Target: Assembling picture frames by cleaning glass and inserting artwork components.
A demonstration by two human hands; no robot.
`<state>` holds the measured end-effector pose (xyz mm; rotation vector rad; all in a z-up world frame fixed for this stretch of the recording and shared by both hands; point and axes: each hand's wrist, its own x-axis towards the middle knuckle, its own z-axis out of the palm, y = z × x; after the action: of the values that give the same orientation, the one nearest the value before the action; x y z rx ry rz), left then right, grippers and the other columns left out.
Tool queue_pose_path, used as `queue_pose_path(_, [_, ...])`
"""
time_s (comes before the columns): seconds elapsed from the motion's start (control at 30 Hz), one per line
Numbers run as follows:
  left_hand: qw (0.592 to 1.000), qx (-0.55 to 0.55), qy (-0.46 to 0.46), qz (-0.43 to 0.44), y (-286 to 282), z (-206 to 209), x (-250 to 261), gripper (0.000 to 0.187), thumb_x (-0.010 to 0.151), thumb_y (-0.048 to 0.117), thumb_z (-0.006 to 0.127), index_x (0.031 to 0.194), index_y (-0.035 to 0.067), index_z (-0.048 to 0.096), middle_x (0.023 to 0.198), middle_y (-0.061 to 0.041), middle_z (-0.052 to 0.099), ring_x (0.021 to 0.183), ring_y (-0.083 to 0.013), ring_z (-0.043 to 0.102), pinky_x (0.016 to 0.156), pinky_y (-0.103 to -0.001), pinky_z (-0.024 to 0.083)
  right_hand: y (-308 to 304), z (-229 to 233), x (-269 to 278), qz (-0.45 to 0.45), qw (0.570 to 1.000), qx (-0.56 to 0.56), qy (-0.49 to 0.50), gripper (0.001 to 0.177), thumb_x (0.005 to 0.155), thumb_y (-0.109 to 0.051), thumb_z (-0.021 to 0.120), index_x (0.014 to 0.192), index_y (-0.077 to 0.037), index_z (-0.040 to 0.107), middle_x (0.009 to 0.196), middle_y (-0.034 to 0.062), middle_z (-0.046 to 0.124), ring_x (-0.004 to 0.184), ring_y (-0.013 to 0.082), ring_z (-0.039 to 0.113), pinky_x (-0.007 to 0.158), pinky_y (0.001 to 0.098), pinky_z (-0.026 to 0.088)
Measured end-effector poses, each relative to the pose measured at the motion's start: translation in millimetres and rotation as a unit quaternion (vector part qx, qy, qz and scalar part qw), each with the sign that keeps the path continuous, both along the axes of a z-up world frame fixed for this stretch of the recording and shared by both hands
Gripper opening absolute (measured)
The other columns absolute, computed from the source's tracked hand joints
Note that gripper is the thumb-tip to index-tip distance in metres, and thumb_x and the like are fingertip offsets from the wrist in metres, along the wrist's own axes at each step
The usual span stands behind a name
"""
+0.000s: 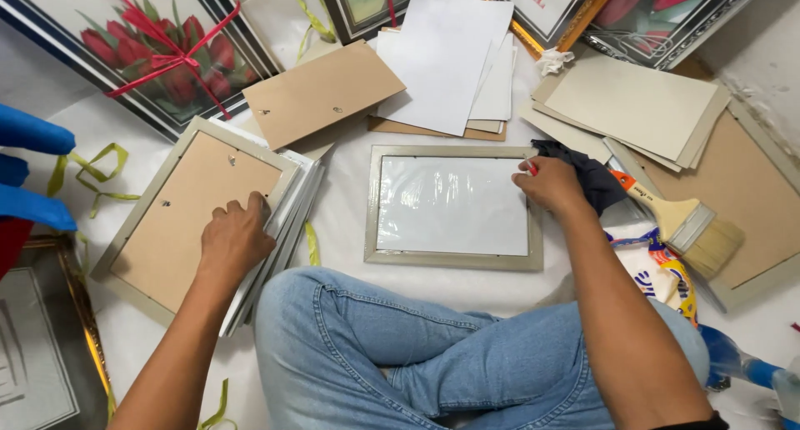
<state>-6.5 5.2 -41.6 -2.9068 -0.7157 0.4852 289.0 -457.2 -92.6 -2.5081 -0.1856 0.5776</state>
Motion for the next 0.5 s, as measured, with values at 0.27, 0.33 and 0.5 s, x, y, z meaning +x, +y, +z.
queue_pose_path(0.27, [0.987,-0.15,-0.058,-0.022,-93,59,48,0.086,0.082,0.038,0.075,0.151,-0.002,0.043,0.141,-0.032,0.054,0.13,-0.0509,0.054,0.105,-0.059,0.048,20,11,-17,0.056,0.996,-0.063,0.034,0.066,0.08,-0.033,0.07,0.143,-0.016,0.061,0.123,0.0228,0.071,0.124,0.0414,0.063,0.102,0.0512,0.052])
queue_pose_path(0.33, [0.964,-0.258,-0.057,-0.02,-124,62,72,0.078,0.087,0.033,0.071,0.151,-0.002,0.042,0.139,-0.033,0.054,0.128,-0.052,0.055,0.104,-0.06,0.049,26,14,-21,0.078,0.991,-0.095,0.05,0.076,0.08,-0.033,0.069,0.152,-0.015,0.052,0.127,0.0247,0.07,0.125,0.0417,0.063,0.103,0.0521,0.051])
queue_pose_path(0.5, [0.955,-0.275,0.008,-0.115,-163,-19,128,0.086,0.074,0.037,0.087,0.143,0.002,0.049,0.129,-0.027,0.06,0.119,-0.0449,0.063,0.093,-0.055,0.057,39,27,-35,0.153,0.965,-0.191,0.094,0.101,0.076,-0.038,0.077,0.163,-0.015,0.03,0.126,0.0235,0.07,0.127,0.0424,0.062,0.104,0.0571,0.05])
